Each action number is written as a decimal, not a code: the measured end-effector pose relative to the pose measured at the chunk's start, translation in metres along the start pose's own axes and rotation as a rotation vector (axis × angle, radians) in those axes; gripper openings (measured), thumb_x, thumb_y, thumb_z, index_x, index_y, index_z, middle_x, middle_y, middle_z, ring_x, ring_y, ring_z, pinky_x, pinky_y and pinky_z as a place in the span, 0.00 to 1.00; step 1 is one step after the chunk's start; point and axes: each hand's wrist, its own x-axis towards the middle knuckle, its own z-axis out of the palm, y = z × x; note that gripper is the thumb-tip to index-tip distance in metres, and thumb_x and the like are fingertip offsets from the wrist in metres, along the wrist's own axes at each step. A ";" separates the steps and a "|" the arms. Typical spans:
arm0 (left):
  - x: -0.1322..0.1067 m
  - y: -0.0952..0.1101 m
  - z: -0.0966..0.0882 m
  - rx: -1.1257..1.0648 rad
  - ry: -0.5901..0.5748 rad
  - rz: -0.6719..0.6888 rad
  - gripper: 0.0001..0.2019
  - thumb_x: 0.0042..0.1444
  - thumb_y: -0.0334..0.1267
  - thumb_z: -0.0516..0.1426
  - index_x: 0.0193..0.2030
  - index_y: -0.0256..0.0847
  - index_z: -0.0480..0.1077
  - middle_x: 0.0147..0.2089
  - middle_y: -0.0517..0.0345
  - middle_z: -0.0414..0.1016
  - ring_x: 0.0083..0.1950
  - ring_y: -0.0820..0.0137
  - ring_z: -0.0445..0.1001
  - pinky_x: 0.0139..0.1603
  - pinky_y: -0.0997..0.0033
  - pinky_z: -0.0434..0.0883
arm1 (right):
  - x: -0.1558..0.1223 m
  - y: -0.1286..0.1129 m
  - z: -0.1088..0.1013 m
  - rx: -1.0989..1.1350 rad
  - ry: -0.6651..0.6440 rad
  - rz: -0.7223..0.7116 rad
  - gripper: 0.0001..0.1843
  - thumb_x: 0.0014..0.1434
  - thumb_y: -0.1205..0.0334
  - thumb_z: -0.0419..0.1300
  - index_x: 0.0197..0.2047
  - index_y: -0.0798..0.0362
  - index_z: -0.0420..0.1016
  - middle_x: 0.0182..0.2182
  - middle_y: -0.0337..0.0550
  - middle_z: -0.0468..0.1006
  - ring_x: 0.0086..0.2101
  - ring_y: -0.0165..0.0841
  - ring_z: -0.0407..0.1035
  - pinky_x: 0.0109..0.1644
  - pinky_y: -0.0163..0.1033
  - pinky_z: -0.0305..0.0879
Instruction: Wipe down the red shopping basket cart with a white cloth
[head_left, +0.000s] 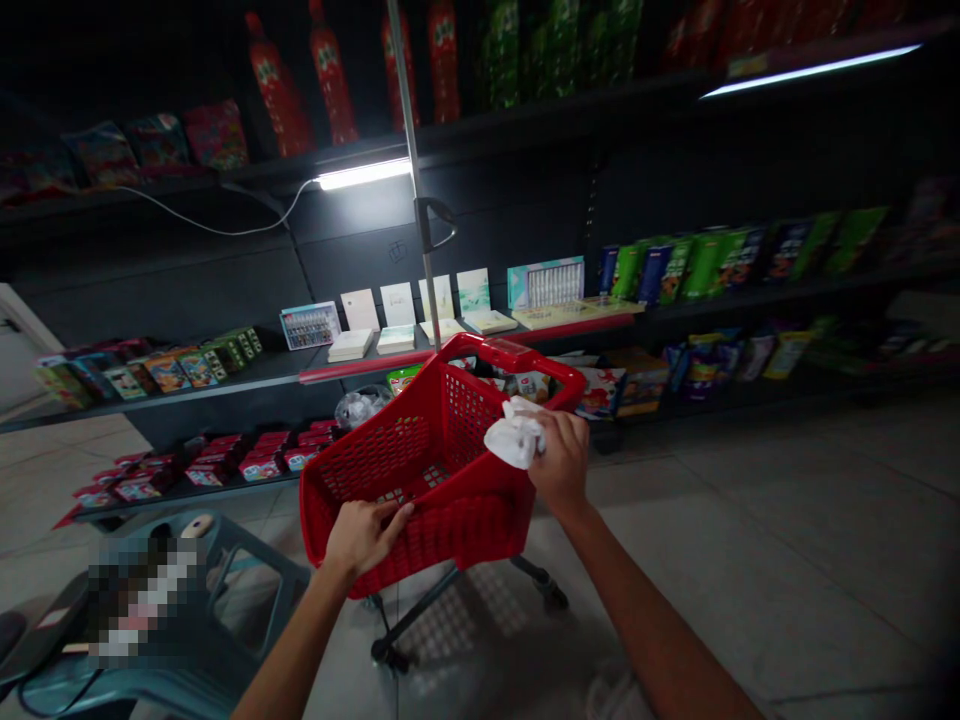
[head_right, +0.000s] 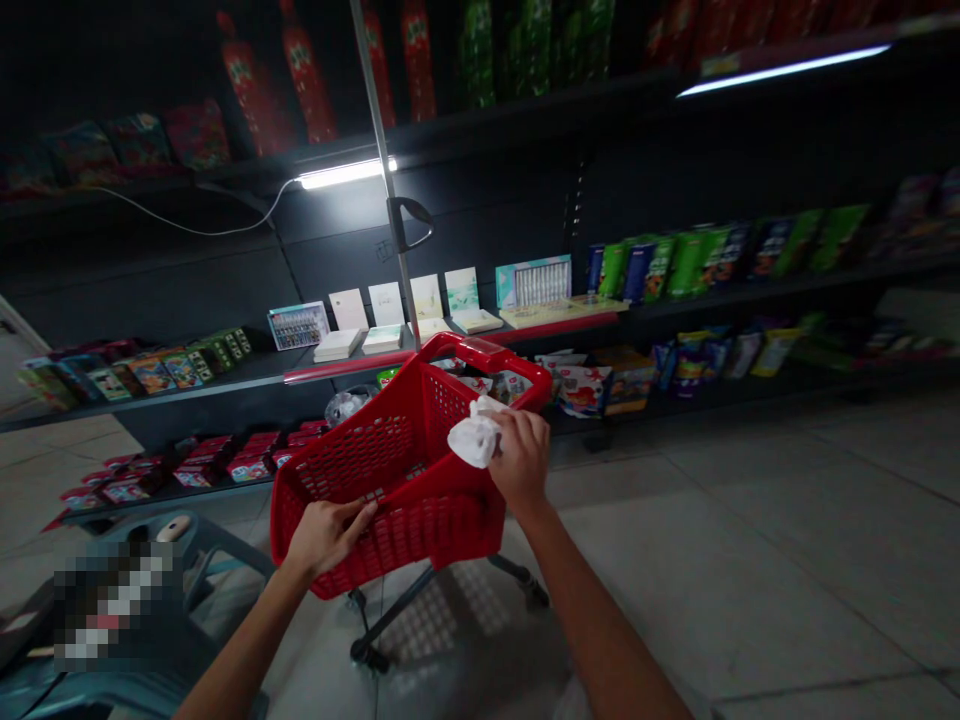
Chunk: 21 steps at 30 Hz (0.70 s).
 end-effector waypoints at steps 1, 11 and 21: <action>-0.002 -0.004 -0.002 -0.015 -0.006 0.009 0.30 0.72 0.54 0.42 0.27 0.43 0.73 0.24 0.56 0.75 0.26 0.71 0.72 0.32 0.70 0.55 | 0.003 0.008 -0.002 0.008 0.068 0.056 0.13 0.62 0.61 0.56 0.48 0.54 0.75 0.45 0.54 0.77 0.49 0.47 0.67 0.56 0.53 0.64; -0.014 -0.051 -0.004 0.058 0.235 -0.072 0.28 0.70 0.52 0.46 0.24 0.42 0.74 0.23 0.56 0.74 0.27 0.69 0.73 0.32 0.71 0.59 | -0.007 0.073 0.023 0.703 0.498 1.154 0.21 0.48 0.57 0.57 0.45 0.54 0.75 0.39 0.43 0.81 0.39 0.38 0.76 0.46 0.47 0.75; 0.059 0.082 0.002 -0.210 0.197 0.036 0.19 0.73 0.47 0.43 0.50 0.46 0.73 0.49 0.56 0.81 0.50 0.67 0.77 0.50 0.70 0.66 | -0.013 0.010 0.043 1.174 -0.024 0.916 0.22 0.46 0.51 0.71 0.43 0.53 0.81 0.38 0.43 0.84 0.40 0.38 0.79 0.50 0.49 0.75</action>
